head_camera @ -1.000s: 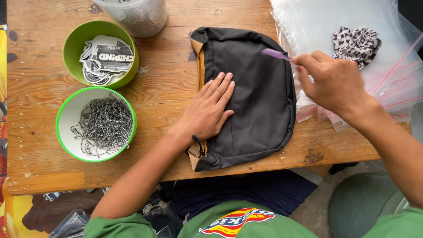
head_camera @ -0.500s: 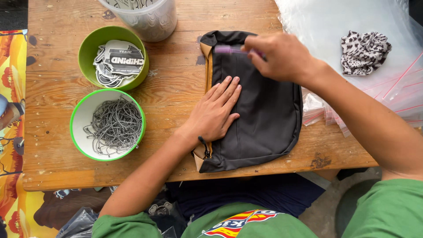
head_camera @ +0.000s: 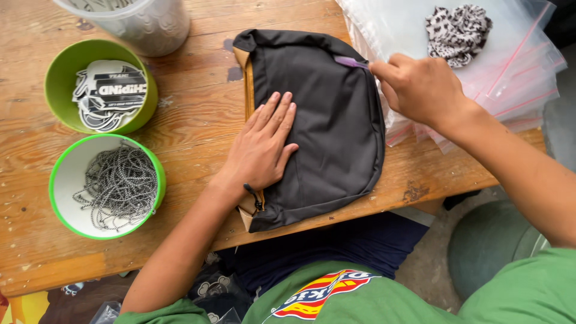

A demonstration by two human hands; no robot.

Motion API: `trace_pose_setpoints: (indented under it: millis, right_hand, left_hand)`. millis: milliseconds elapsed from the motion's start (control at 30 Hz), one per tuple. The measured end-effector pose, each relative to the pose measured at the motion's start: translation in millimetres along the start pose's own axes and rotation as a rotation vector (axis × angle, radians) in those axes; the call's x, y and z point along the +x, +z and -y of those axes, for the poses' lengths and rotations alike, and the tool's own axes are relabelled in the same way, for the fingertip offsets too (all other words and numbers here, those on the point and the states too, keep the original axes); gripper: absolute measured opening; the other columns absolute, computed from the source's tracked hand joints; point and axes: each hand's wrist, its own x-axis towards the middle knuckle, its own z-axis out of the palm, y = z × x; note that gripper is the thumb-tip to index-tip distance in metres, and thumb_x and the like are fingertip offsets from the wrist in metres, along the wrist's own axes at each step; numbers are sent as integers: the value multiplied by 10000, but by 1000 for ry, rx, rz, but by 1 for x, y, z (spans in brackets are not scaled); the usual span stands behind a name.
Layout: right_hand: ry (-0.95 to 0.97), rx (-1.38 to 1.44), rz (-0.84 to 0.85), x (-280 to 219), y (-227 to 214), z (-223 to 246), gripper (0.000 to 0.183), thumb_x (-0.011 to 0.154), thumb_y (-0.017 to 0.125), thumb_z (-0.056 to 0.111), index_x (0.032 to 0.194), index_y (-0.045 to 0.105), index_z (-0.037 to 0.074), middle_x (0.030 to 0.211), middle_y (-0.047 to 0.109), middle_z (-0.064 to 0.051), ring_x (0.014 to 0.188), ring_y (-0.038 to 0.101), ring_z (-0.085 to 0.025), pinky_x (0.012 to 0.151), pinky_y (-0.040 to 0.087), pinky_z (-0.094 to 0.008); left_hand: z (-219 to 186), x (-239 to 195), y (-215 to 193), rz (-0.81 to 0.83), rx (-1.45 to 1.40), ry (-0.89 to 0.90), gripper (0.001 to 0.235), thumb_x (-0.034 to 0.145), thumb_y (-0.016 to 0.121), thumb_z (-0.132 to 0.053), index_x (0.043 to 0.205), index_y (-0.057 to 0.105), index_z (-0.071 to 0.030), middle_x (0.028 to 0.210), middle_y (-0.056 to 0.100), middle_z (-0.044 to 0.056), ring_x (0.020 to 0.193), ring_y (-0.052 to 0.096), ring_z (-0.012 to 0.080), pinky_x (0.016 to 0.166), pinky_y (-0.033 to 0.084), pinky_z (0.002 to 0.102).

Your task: The person uses a purple comb to brush the surface of a gray bag placed on a wooden table. They brush the front, sides, and back of the bag. Afterward, they pick up a small sticker and attach it to the bag's zipper.

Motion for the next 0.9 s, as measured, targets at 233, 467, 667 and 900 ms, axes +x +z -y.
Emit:
trace_pose_setpoints:
  millis: [233,467,667,900]
  right_hand:
    - [69,73,238,-83,-54,38,267,946,620,148,1210,582,164,774,585,-49,461,584,-293,373,508,-450]
    - [148,284,253,-132,-84,61,250,923,625,172,1172,652,173,788,579,1,516,607,-356,365,466,-520]
    - [72,387,266,-141,-90,82,54,911,608,170,963,600,181,697,534,12,526,585,-316,385,433,-478]
    - [-122,602,219,-116,-82,131,296,891,613,167,1183,661,153,822,630,5,578,639,-301,355,464,-489]
  left_hand:
    - [-1,1,-4,14,-10,6,657,1039,497,-334,1560,307,19,1652,246,175,1536,214,351,1242,238,447]
    - [-2,0,-3,29,-1,-4,652,1038,493,-326,1562,309,16,1655,237,169,1534,207,359,1236,243,461]
    - [-2,-1,0,6,10,-7,661,1032,517,-328,1560,320,17,1651,242,174,1534,210,350,1243,237,453]
    - [-2,-1,-3,-3,15,-1,659,1043,529,-323,1560,305,19,1641,260,179,1528,211,354,1250,236,453]
